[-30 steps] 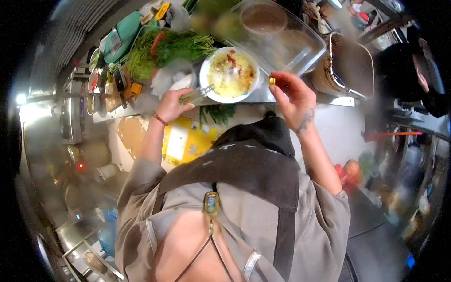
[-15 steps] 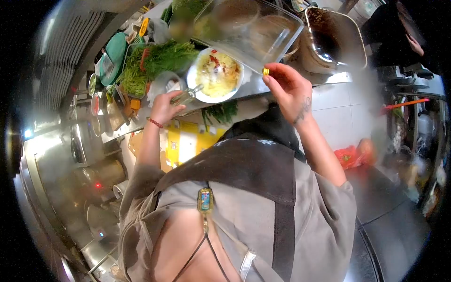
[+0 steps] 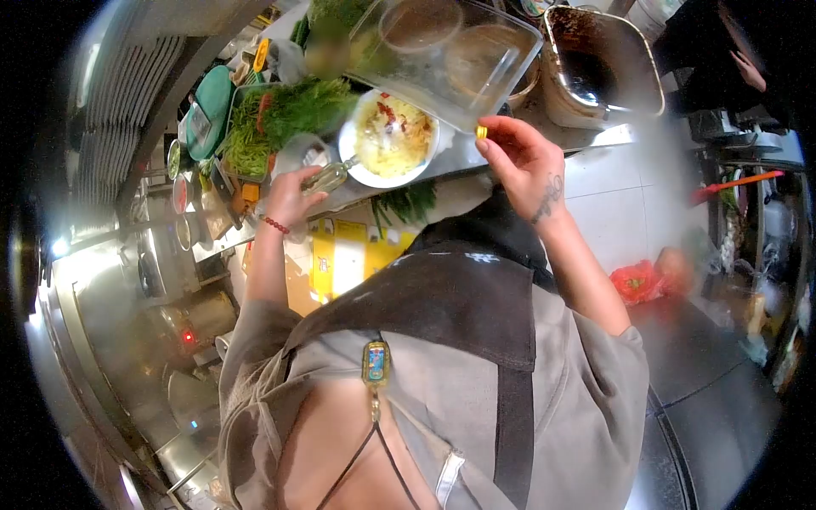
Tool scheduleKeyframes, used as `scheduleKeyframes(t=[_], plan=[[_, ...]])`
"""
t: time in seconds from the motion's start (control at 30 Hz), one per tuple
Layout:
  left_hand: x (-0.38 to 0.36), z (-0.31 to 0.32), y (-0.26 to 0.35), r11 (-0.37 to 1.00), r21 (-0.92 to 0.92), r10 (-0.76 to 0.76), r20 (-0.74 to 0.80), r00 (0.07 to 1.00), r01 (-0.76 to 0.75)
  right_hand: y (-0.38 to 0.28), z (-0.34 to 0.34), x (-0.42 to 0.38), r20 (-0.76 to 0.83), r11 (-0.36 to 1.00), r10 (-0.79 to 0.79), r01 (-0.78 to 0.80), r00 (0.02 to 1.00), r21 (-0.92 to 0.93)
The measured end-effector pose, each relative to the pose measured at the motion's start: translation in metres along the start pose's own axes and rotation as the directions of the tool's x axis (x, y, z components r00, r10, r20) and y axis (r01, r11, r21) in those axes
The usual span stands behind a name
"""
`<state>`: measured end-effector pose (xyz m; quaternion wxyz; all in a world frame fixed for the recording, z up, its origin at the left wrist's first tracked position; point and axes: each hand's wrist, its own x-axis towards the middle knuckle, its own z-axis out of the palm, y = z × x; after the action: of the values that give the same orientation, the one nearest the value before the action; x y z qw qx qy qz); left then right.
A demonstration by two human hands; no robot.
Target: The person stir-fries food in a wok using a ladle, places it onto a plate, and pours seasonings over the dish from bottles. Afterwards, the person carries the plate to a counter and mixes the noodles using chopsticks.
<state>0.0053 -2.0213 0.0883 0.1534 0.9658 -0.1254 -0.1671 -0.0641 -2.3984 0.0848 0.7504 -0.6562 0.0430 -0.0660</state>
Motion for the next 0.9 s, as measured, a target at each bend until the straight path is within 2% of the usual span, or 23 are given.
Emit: scheduleKeyframes(t=[0.2,0.3,0.5,0.9], plan=[[0.002,-0.003,0.005,1.000,0.007,0.007,-0.010,1.000,-0.007,0.001,-0.003,-0.001,-0.011,1.000,0.007,-0.007,1.000,0.007],[0.004,-0.005,0.006,0.998,0.043,-0.043,0.041,0.998,0.041,-0.001,-0.004,-0.002,-0.012,1.000,0.006,-0.006,1.000,0.002],[0.004,-0.008,0.006,0.999,0.042,0.020,-0.006,1.000,-0.020,0.001,-0.006,-0.003,-0.013,1.000,-0.006,0.006,1.000,-0.013],[0.002,-0.018,0.001,1.000,0.020,0.008,-0.044,0.999,-0.007,0.001,0.004,-0.002,0.016,1.000,0.006,-0.006,1.000,0.016]])
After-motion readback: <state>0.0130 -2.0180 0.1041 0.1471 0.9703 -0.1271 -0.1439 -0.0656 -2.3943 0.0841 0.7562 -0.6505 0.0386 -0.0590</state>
